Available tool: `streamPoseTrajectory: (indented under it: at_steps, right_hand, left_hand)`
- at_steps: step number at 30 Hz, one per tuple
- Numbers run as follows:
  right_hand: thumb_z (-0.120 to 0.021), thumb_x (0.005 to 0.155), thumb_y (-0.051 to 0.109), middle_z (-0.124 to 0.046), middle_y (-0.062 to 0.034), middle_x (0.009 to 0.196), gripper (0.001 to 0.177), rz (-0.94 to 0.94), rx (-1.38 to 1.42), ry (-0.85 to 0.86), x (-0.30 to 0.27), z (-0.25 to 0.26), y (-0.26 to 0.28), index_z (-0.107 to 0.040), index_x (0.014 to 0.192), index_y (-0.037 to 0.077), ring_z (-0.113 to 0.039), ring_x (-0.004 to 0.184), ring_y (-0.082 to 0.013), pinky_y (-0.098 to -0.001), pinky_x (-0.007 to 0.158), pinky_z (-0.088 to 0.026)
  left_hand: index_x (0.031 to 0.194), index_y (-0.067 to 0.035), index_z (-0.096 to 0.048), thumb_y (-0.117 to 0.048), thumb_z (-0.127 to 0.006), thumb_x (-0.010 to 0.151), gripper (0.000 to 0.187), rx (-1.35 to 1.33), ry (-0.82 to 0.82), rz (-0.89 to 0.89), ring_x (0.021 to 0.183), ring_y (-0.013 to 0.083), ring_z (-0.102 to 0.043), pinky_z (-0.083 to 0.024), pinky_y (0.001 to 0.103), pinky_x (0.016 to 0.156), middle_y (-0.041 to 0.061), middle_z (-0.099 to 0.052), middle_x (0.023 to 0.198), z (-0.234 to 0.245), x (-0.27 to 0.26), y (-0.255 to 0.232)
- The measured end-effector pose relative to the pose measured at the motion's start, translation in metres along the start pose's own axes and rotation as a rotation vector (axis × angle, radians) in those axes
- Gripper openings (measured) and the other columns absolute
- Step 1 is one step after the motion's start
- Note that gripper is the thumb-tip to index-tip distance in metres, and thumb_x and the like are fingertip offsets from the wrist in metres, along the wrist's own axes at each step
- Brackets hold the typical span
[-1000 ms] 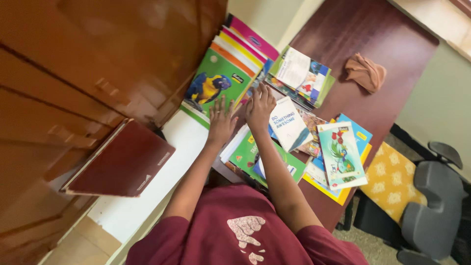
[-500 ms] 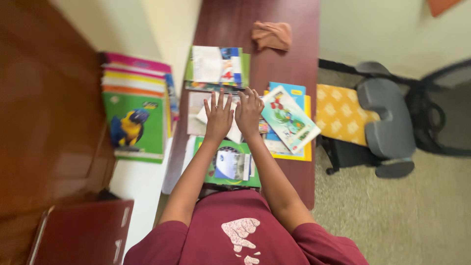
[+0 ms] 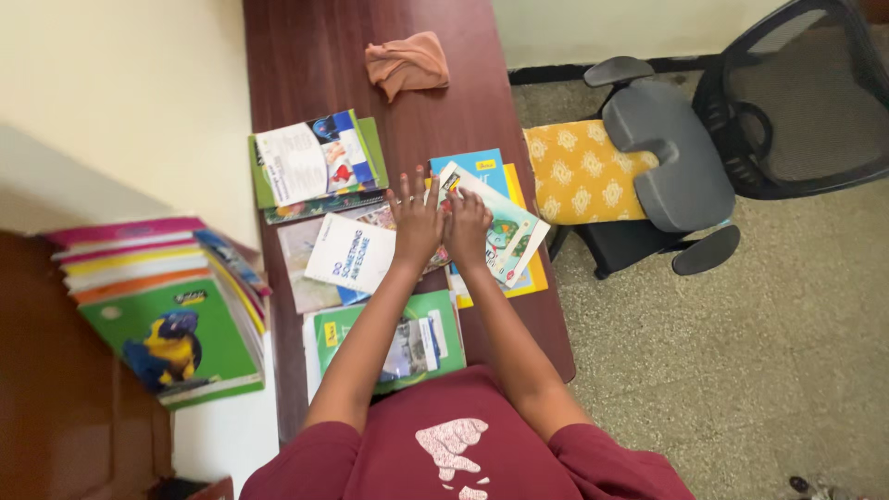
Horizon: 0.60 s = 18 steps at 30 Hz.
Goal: The person sorts various notebooks and books by picking them up from a pile and placing them into a vertical row against a cabinet.
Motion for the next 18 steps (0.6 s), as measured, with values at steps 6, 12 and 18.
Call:
streamPoseTrajectory:
  at_steps: [6,12,18]
  right_hand:
    - [-0.081,0.081,0.03,-0.04,-0.0215,0.156,0.077,-0.207,-0.061,0.205,0.003,-0.063,-0.082,-0.046,0.148,0.013,-0.03,0.147,-0.0445,-0.0623,0.116,-0.023]
    - [-0.095,0.062,0.048,-0.026,-0.0213,0.164,0.117,-0.382,-0.081,0.391,0.015,-0.097,-0.144,-0.031,0.155,0.017,-0.019,0.149,-0.0451,-0.0688,0.115,-0.014]
    - [-0.096,0.053,0.05,-0.042,-0.0147,0.155,0.124,-0.422,-0.152,0.478,0.03,-0.097,-0.15,-0.035,0.156,0.018,-0.034,0.146,-0.0384,-0.071,0.117,-0.017]
  left_hand:
    - [0.156,-0.01,-0.042,-0.031,-0.059,0.099,0.063,-0.049,0.077,0.053,0.152,0.0454,-0.026,-0.013,0.07,0.12,0.02,-0.03,0.165,-0.054,0.007,0.013]
    - [0.151,-0.008,-0.047,-0.024,-0.061,0.095,0.06,-0.146,0.168,0.15,0.148,0.044,-0.034,-0.018,0.067,0.12,0.023,-0.038,0.16,-0.1,-0.011,0.033]
    - [0.149,-0.004,-0.047,-0.016,-0.06,0.096,0.056,-0.244,0.167,0.114,0.152,0.048,-0.029,-0.025,0.057,0.127,0.028,-0.035,0.161,-0.092,-0.022,-0.011]
Point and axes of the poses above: each hand's wrist, its own x-axis towards the middle knuckle, its own z-axis out of the back of the hand, y = z × x, the point moved 9 cm from there along x, towards the middle knuckle
